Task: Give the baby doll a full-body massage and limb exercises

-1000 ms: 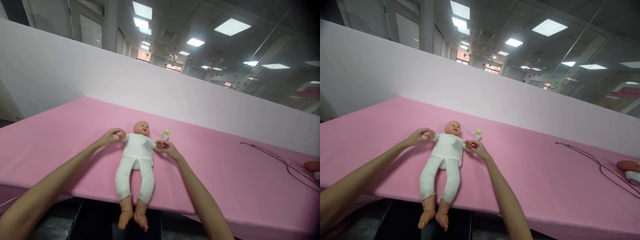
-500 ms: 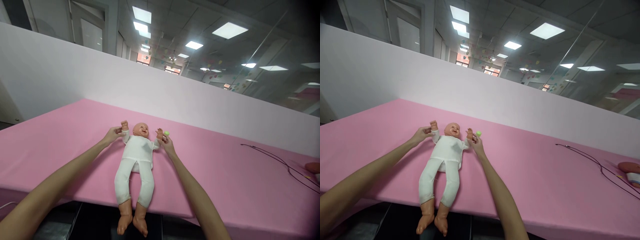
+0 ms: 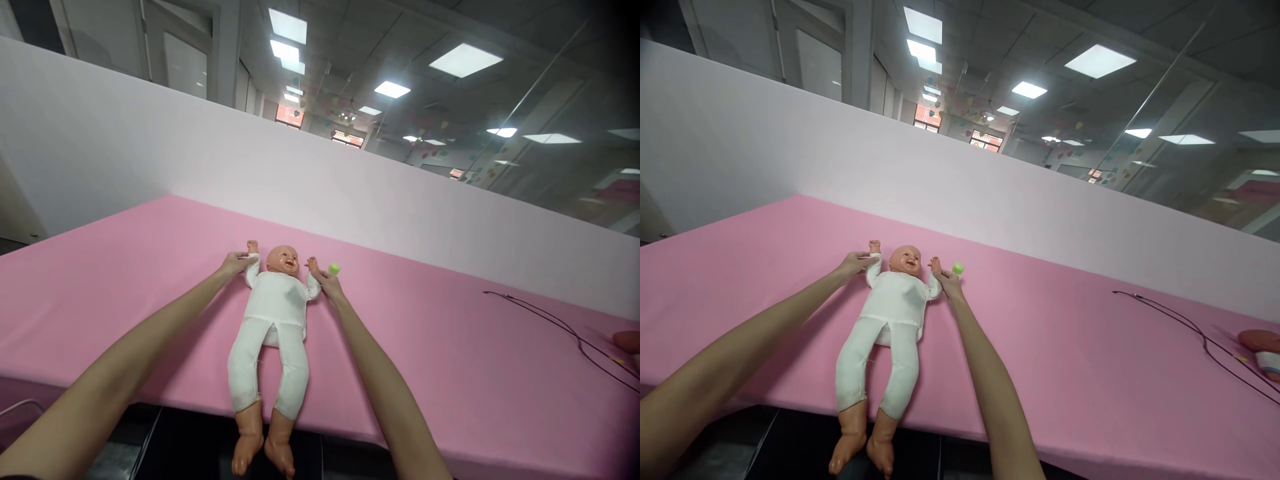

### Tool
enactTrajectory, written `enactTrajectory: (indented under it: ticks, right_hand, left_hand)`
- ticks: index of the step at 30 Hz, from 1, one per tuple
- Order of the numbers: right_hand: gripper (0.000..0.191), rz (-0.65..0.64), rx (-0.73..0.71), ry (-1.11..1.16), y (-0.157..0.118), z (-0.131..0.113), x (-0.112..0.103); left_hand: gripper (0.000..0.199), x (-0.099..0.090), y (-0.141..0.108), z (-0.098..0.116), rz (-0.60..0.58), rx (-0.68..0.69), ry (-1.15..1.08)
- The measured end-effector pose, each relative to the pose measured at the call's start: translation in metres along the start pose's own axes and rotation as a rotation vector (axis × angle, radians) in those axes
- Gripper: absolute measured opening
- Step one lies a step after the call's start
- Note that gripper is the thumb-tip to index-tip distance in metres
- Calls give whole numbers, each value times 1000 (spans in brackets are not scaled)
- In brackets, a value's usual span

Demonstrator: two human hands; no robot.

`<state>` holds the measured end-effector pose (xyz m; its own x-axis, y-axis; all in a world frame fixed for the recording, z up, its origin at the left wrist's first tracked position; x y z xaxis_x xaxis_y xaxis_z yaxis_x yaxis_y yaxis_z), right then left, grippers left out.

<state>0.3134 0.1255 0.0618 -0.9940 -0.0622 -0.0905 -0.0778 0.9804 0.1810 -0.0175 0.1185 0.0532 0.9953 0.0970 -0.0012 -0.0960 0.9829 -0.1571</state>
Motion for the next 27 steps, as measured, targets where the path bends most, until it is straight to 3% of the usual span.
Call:
enactTrajectory:
  ticks: [3, 7, 10, 13, 17, 20, 22, 27]
  right_hand:
    - [52, -199, -97, -56, -27, -23, -16]
    - [42, -424, -212, -296, -74, -34, -30]
    - [27, -493, -311, -392, -102, -24, -31]
    - [22, -478, -367, -431, -111, -15, -28]
    - [36, -267, -336, -304, -84, -17, -23]
    - [59, -52, -317, -123, -44, -18, -14]
    - [64, 70, -255, -41, -18, -12, -5]
    - [44, 245, -26, -90, 13, 19, 19]
  left_hand:
    - [51, -22, -23, 5, -197, 230, 55]
    - [26, -43, -56, -7, -444, 480, 321]
    - [12, -45, -73, -21, -555, 613, 492]
    - [18, -40, -77, -26, -576, 668, 571]
    - [29, -33, -66, -16, -439, 506, 351]
    - [58, -23, -46, -7, -286, 323, 9]
    - [68, -14, -29, -5, -162, 200, -160]
    - [40, 9, 11, -13, 67, -123, -84]
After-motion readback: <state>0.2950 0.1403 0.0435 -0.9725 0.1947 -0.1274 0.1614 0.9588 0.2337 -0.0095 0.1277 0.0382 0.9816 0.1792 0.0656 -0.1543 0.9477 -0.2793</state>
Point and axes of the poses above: each hand's wrist, its own y-axis towards the middle knuckle, its own x-axis out of the palm, z = x × y, the point moved 2 cm from there along y, towards the middle knuckle, and after that the axes turned 6 degrees about -x, right-handed, at the moved point
